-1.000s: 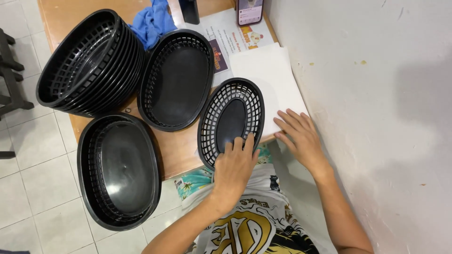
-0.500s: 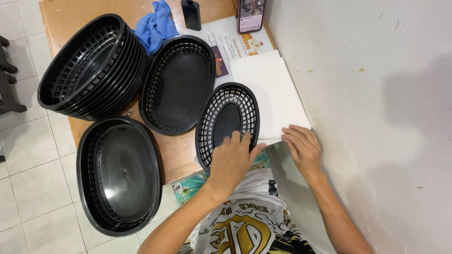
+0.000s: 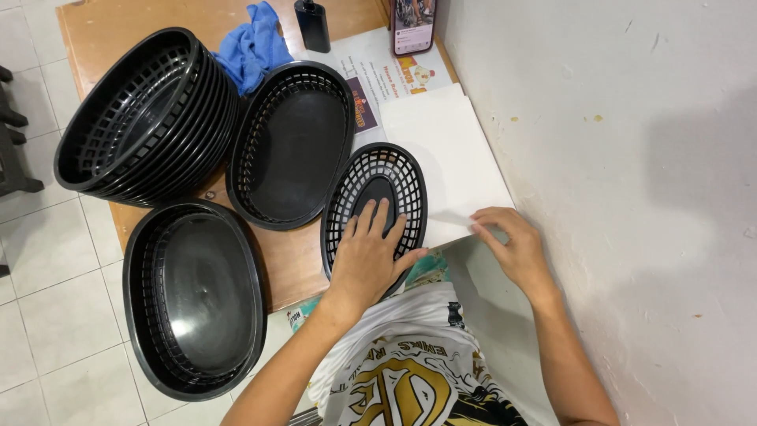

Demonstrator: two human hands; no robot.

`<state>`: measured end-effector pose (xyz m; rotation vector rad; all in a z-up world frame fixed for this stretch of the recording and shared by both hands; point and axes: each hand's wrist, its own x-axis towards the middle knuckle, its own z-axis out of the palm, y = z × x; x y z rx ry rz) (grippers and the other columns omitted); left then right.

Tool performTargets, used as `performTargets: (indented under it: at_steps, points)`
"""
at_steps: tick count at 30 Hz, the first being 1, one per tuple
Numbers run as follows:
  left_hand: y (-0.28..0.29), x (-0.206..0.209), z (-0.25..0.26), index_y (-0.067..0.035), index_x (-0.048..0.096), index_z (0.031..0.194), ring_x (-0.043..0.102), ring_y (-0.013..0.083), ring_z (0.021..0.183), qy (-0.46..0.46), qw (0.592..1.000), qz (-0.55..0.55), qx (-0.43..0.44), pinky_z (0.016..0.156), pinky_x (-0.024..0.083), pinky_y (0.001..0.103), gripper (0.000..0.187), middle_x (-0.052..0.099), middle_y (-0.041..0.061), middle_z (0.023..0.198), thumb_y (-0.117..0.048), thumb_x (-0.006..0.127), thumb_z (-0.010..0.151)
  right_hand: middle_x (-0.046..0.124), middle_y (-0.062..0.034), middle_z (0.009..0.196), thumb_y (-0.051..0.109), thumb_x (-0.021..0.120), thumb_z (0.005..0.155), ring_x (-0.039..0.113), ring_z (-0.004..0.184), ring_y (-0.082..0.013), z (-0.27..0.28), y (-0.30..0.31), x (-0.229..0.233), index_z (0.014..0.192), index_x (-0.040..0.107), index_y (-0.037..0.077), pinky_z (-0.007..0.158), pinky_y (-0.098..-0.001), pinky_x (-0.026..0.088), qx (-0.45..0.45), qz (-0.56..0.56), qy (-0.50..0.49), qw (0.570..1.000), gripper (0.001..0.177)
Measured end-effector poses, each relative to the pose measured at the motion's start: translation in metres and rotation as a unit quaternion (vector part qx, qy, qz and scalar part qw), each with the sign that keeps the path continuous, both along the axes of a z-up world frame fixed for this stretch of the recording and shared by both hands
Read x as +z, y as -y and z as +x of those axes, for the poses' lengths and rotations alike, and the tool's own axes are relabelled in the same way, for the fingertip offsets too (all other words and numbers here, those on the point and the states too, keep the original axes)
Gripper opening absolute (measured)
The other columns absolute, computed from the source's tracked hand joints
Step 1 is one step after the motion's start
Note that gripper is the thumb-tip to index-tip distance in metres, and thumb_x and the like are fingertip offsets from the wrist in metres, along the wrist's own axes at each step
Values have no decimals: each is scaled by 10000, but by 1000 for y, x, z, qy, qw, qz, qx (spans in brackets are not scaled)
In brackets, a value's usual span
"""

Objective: Lining black plastic serving baskets with rectangular white paper sheets.

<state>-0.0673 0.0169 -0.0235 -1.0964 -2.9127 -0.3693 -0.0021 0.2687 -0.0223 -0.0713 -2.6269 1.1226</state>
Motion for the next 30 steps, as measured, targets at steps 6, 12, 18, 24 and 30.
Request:
performTargets:
  at_steps: [6, 12, 18, 24, 30]
  points:
    - [5, -5, -1, -94, 667, 1372, 513, 410, 1385, 1, 998, 68, 2, 1078, 434, 520, 724, 623, 265, 1387, -676, 438, 1006, 756, -134, 1096, 202, 688, 1081, 712, 1079, -323, -8, -9, -9, 1078, 667, 59, 878, -442, 583, -120, 38, -23, 992, 144]
    - [23, 39, 7, -96, 640, 1392, 542, 350, 1356, 24, 968, 249, 28, 1100, 430, 484, 448, 623, 180, 1410, -372, 560, 1048, 753, -185, 1083, 122, 667, 1113, 728, 1002, -346, -19, 19, 45, 1075, 631, 11, 768, -418, 600, -147, 50, -103, 982, 123]
    - [49, 54, 6, -147, 595, 1450, 675, 257, 1191, -122, 942, 302, 80, 971, 562, 395, 485, 575, 125, 1491, -62, 655, 976, 758, -131, 1086, 25, 730, 962, 720, 1118, -360, -33, 57, 60, 981, 693, 40, 907, -431, 594, 64, 97, -228, 967, 44]
    - [65, 43, 11, -242, 585, 1446, 659, 275, 1198, -168, 965, 198, 20, 1027, 532, 448, 658, 545, 138, 1506, -27, 748, 846, 781, -80, 1105, 100, 750, 916, 682, 1213, -358, -30, 117, 51, 939, 673, 89, 970, -454, 580, 225, 85, -186, 953, 81]
    - [81, 28, 29, -185, 744, 1124, 530, 335, 1370, -90, 973, 205, 50, 1155, 397, 551, 290, 654, 71, 1356, -85, 768, 853, 772, -65, 1069, 104, 729, 940, 694, 1192, -330, -29, 121, 46, 930, 661, 74, 1005, -450, 554, 272, 95, -185, 940, 75]
